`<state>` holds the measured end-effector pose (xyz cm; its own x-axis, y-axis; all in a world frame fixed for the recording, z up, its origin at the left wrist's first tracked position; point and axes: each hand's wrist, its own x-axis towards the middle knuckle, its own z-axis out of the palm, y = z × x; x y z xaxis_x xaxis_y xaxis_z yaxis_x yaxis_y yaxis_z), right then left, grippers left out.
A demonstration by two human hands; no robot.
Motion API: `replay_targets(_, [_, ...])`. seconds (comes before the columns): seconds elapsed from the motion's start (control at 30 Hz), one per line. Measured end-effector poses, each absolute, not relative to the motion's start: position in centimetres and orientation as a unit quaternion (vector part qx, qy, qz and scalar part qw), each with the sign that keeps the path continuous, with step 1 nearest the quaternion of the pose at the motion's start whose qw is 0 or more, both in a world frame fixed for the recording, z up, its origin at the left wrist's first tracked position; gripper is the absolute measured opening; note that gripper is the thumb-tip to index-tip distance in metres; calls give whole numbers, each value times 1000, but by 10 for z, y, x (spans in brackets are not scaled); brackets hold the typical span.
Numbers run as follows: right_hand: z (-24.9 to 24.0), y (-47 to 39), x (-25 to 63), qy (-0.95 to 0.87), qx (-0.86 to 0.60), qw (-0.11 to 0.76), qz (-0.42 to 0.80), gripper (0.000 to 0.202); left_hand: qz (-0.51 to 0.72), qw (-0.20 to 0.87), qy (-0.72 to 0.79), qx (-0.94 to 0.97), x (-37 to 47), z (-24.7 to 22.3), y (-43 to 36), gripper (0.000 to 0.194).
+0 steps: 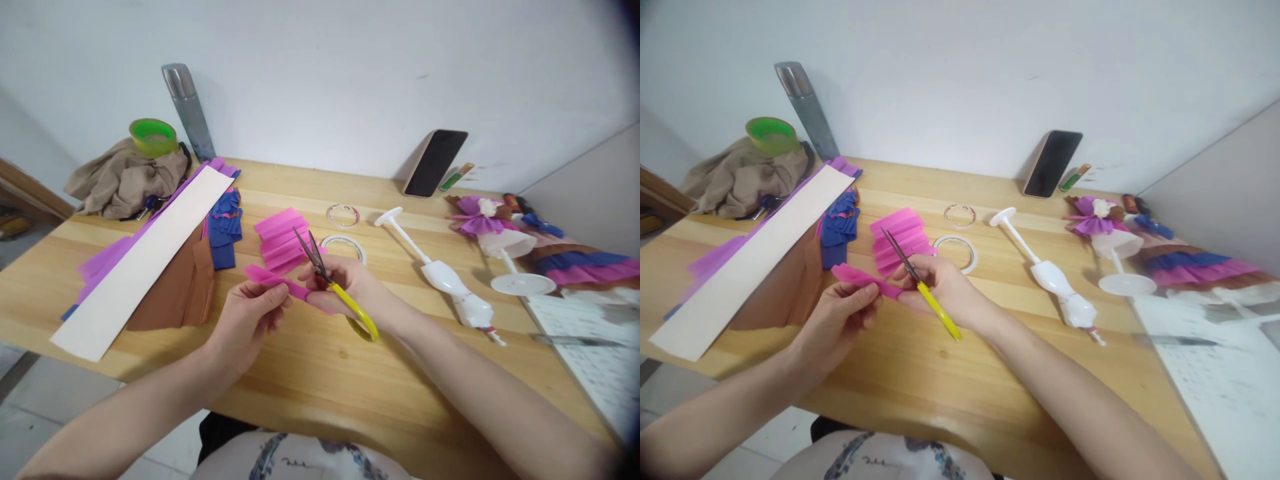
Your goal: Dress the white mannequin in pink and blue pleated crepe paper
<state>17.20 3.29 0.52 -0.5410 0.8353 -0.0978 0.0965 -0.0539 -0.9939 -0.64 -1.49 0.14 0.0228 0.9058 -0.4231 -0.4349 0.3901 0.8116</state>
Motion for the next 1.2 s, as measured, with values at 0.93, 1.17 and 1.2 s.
replay_targets(0.93, [29, 11, 205, -919, -359, 159, 31, 19, 523, 673, 478, 210, 1, 4, -23, 22])
replay_targets(1.17, [23, 21, 210, -925, -316, 208, 46, 39, 486, 698, 465, 245, 2, 5, -22, 18])
replay_targets(1.2, [22, 21, 211, -927, -307, 208, 47, 39, 484, 701, 463, 245, 2, 5, -22, 17])
